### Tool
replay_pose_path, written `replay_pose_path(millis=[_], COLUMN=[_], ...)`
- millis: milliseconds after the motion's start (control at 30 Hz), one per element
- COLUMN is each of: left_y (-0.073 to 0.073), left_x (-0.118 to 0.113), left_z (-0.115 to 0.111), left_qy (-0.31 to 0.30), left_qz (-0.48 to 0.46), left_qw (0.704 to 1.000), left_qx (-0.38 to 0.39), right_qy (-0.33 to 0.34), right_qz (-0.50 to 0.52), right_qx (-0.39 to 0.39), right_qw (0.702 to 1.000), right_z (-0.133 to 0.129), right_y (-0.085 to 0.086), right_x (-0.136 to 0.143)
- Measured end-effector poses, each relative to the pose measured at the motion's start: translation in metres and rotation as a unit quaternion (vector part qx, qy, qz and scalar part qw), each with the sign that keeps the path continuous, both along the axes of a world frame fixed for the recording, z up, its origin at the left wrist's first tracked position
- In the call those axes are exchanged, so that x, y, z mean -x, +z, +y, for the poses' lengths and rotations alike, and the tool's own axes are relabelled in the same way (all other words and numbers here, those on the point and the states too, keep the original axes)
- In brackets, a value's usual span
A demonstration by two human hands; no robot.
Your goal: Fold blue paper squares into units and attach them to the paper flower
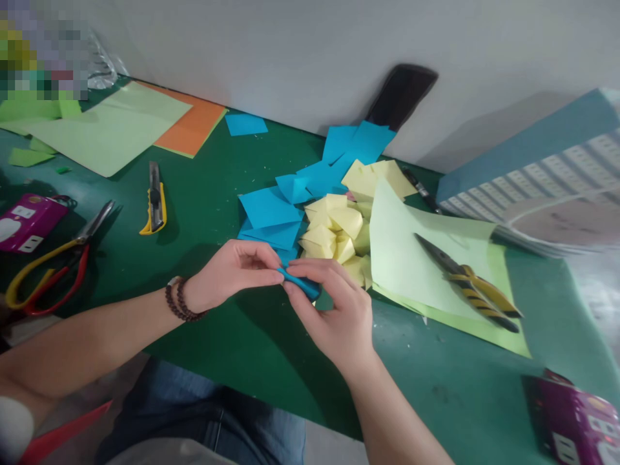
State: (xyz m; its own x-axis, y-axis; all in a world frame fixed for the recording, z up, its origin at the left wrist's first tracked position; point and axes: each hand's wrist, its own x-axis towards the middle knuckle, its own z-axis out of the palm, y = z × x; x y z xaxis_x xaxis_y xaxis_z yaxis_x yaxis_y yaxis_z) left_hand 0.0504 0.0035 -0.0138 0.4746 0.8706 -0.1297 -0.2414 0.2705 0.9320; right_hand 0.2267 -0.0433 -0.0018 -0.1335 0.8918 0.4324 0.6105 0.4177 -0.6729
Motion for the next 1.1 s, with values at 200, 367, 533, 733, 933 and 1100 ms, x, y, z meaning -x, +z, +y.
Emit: replay_pose_path(millis=[200,367,533,733,933,1100], left_y=[-0.001,0.005,0.009,0.008,0.008,0.005], left_x=[0.0,0.004,0.006,0.007,0.007,0.006], left_z=[0.0,0.0,0.0,-0.001,-0.001,-0.001], left_qy=[0.04,0.033,0.042,0.034,0.031,0.044], left_qz=[0.023,0.079,0.121,0.153,0.154,0.141], left_qw=[0.994,0.981,0.961,0.952,0.942,0.926], left_qx=[-0.096,-0.172,-0.244,-0.264,-0.295,-0.349], right_qy=[-0.008,-0.007,-0.013,-0.018,-0.001,0.012], right_qz=[0.04,0.047,0.036,0.023,0.021,0.016], right_qx=[0.047,0.065,0.056,0.048,0.026,0.011], right_qw=[0.998,0.997,0.998,0.998,0.999,1.0], right_z=[0.0,0.001,0.001,0.001,0.002,0.002], right_y=[-0.003,-0.004,-0.002,0.0,0.0,0.0], right_x=[-0.002,-0.004,-0.004,-0.002,-0.002,-0.003])
